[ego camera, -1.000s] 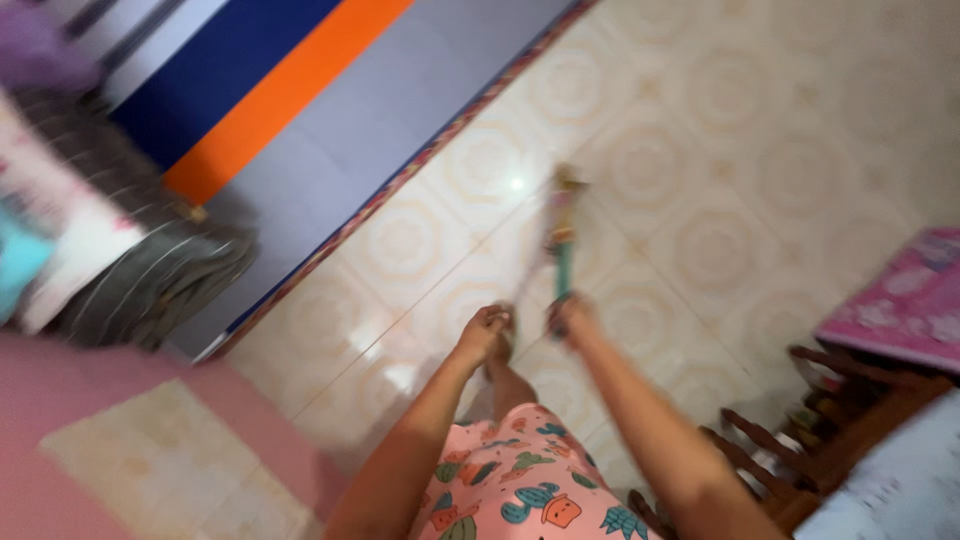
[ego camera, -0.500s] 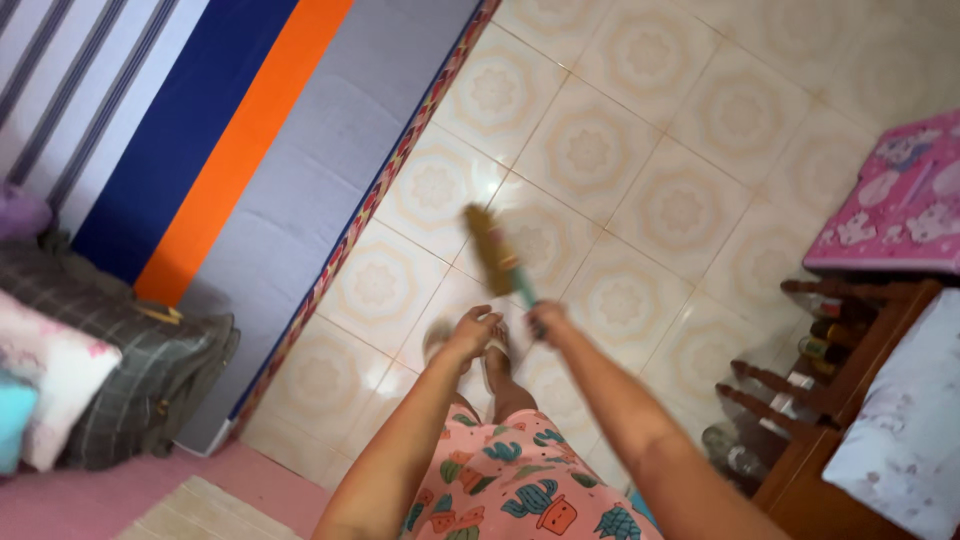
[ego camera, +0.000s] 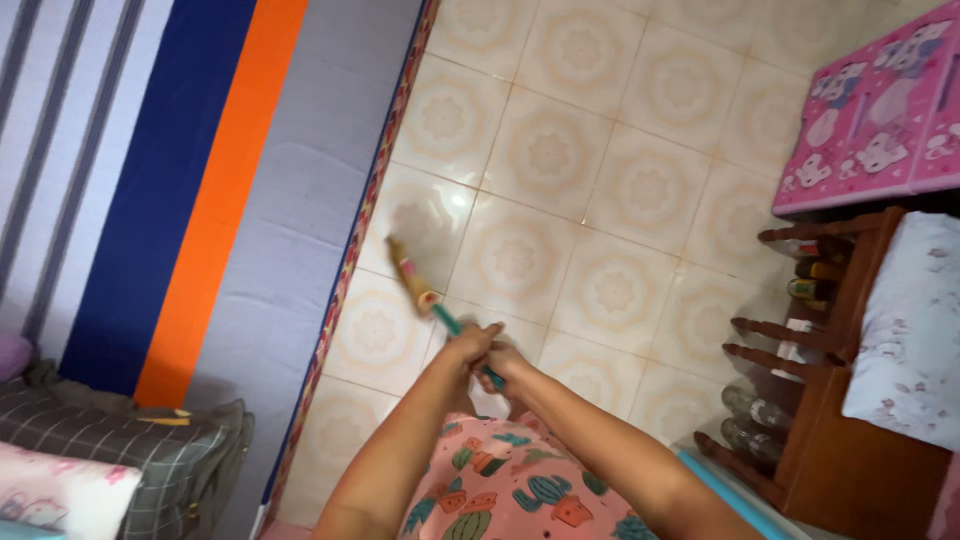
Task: The person opens and closes multiple drawers and cabinet doors in a room. They systematically open each drawer and cabinet, then close them, moving between different storage units.
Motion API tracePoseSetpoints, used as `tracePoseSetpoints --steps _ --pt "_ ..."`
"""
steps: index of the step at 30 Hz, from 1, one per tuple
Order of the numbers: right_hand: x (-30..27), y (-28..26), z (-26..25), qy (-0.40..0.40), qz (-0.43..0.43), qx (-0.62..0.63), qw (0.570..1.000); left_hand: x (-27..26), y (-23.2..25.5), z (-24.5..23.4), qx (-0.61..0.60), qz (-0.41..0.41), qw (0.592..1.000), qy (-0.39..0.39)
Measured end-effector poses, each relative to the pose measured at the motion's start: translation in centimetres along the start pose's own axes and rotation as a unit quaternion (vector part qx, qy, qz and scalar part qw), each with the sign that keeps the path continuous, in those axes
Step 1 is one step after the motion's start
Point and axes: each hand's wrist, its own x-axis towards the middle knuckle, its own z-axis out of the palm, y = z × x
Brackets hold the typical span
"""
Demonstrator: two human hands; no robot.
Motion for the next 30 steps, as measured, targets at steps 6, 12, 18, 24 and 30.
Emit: tracePoseSetpoints --steps 6,12,18,24,30 --pt "9.3 -5.0 1.0 0.005 0.009 0.099 0.995 -3.1 0.6 -7.6 -0.103 0.043 0.992 0.062" --pt "7.0 -17.4 -7.7 0.255 -0.108 -0.165 0.947 -5.7 2.4 -9.4 -0.07 0.183 0.973 0.123" --pt "-0.6 -18.6 -7.1 0.24 -0.1 -0.185 0.948 -6.8 3.9 -8.7 -0.143 0.183 0.972 0.034" --pt "2.3 -12.7 2.0 -0.022 0.071 0.05 0.996 -4.4 6.3 -8.2 -0.151 0.091 0.984 0.006" --pt "9.7 -19.8 6.4 -0.027 0.162 -0.053 0.985 -1.1 10.6 -9.6 -0.151 0.123 0.969 0.152"
